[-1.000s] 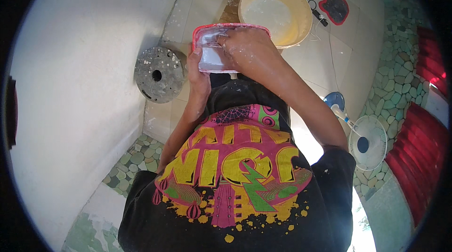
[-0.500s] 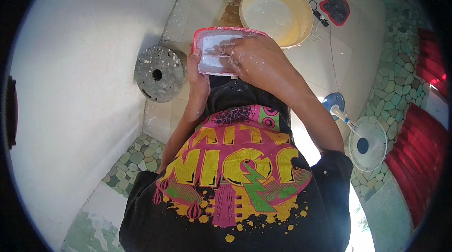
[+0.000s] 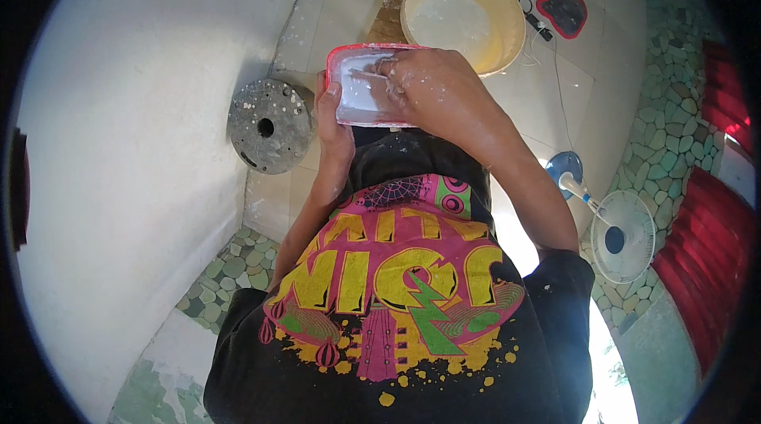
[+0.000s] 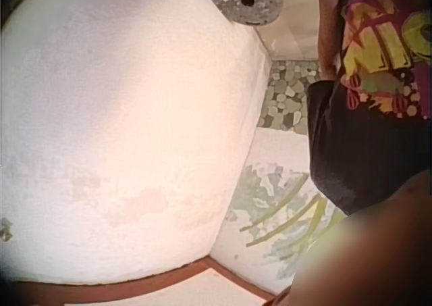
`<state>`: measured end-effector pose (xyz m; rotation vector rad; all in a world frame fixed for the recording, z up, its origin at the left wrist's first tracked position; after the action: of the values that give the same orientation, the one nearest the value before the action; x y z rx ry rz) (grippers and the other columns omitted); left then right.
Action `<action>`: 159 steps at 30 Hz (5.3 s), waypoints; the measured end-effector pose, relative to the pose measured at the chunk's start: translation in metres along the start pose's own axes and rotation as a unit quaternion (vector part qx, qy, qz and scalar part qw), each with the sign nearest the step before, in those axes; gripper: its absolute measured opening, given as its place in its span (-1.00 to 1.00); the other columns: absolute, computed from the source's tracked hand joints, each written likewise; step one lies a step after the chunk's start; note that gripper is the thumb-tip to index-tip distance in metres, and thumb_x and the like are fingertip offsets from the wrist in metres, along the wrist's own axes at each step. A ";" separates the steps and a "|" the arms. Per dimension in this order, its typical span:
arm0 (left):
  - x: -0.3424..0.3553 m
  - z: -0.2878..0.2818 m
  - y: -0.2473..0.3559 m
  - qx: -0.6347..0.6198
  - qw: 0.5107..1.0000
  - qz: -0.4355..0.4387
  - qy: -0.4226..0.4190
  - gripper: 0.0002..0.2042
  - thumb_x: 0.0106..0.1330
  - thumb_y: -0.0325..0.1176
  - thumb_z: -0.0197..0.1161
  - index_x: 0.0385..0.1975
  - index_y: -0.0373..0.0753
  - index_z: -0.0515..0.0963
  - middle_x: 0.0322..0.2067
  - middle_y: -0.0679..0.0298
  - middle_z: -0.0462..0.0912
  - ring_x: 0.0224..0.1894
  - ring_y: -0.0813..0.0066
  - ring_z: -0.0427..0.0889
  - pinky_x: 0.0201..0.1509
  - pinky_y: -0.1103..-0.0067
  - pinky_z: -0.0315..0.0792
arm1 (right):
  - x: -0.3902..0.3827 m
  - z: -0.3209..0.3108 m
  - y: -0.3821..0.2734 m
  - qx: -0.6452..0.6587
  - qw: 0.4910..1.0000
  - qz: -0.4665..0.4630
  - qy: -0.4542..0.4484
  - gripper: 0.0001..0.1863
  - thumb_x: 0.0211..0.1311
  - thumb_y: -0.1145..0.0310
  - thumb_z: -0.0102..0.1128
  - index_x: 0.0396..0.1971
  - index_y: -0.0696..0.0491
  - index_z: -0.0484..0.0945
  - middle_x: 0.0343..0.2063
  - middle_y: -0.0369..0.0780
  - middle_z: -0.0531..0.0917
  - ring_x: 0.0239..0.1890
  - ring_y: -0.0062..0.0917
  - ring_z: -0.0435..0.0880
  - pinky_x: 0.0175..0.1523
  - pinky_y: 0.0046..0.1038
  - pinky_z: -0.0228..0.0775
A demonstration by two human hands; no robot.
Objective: Mixing white plaster or paint powder with water in a plastic tray and bucket.
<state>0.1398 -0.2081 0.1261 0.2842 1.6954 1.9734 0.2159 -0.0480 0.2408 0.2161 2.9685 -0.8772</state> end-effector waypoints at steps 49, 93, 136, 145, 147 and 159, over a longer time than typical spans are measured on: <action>-0.005 0.008 0.009 -0.021 0.999 -0.039 -0.012 -0.61 0.41 -0.11 0.04 0.05 -0.28 0.41 -0.06 0.21 0.52 0.02 0.44 0.50 0.17 0.48 0.33 | -0.011 -0.009 -0.008 -0.034 0.999 0.004 0.006 -0.65 0.07 0.41 0.29 -0.08 0.03 0.69 -0.20 -0.14 0.73 -0.13 -0.23 0.71 -0.08 -0.23 0.58; -0.001 0.011 0.008 -0.020 0.999 -0.041 -0.020 -0.57 0.37 -0.07 0.04 -0.08 -0.41 0.41 -0.25 0.18 0.52 -0.18 0.50 0.45 -0.04 0.57 0.34 | -0.009 -0.011 -0.001 -0.008 0.997 0.068 -0.029 -0.72 0.07 0.47 0.23 -0.17 0.09 0.70 -0.40 0.01 0.69 -0.31 -0.06 0.68 -0.13 -0.15 0.55; -0.012 -0.001 -0.001 -0.036 0.999 -0.024 -0.012 -0.54 0.35 -0.08 0.08 -0.02 -0.42 0.42 -0.20 0.18 0.54 -0.12 0.50 0.47 0.04 0.58 0.33 | -0.018 0.029 -0.008 -0.099 0.995 -0.016 -0.028 -0.67 0.05 0.44 0.28 -0.12 0.13 0.67 -0.32 -0.06 0.73 -0.25 -0.19 0.73 -0.07 -0.24 0.57; -0.011 0.001 0.000 -0.022 0.999 -0.017 -0.028 -0.54 0.35 -0.07 0.07 -0.03 -0.42 0.43 -0.18 0.16 0.54 -0.11 0.48 0.46 0.06 0.57 0.33 | -0.028 0.011 -0.014 0.003 1.000 -0.017 -0.017 -0.73 0.12 0.42 0.20 -0.17 0.12 0.68 -0.38 -0.03 0.72 -0.30 -0.14 0.72 -0.13 -0.17 0.57; -0.010 0.000 -0.001 -0.032 0.999 -0.021 -0.023 -0.54 0.35 -0.07 0.08 -0.03 -0.41 0.42 -0.18 0.16 0.54 -0.11 0.47 0.46 0.06 0.57 0.33 | -0.029 0.002 -0.015 -0.010 0.998 0.041 -0.037 -0.64 0.08 0.43 0.27 -0.06 0.06 0.68 -0.26 -0.07 0.73 -0.23 -0.12 0.69 -0.10 -0.19 0.55; -0.010 0.011 0.012 0.000 0.999 0.001 -0.054 -0.51 0.33 -0.06 0.09 -0.01 -0.42 0.41 -0.17 0.17 0.54 -0.10 0.48 0.46 0.07 0.55 0.33 | -0.028 0.013 -0.010 0.037 0.999 0.023 -0.017 -0.72 0.10 0.41 0.21 -0.15 0.07 0.69 -0.30 -0.07 0.73 -0.26 -0.14 0.71 -0.13 -0.17 0.56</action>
<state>0.1502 -0.2045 0.1414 0.3847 1.6288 1.9233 0.2422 -0.0668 0.2380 0.2680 2.8896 -0.9758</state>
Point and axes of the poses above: each hand's wrist, its own x-axis towards the middle knuckle, its own z-axis out of the palm, y = z × x, the point moved 2 cm from there along x, towards the middle knuckle
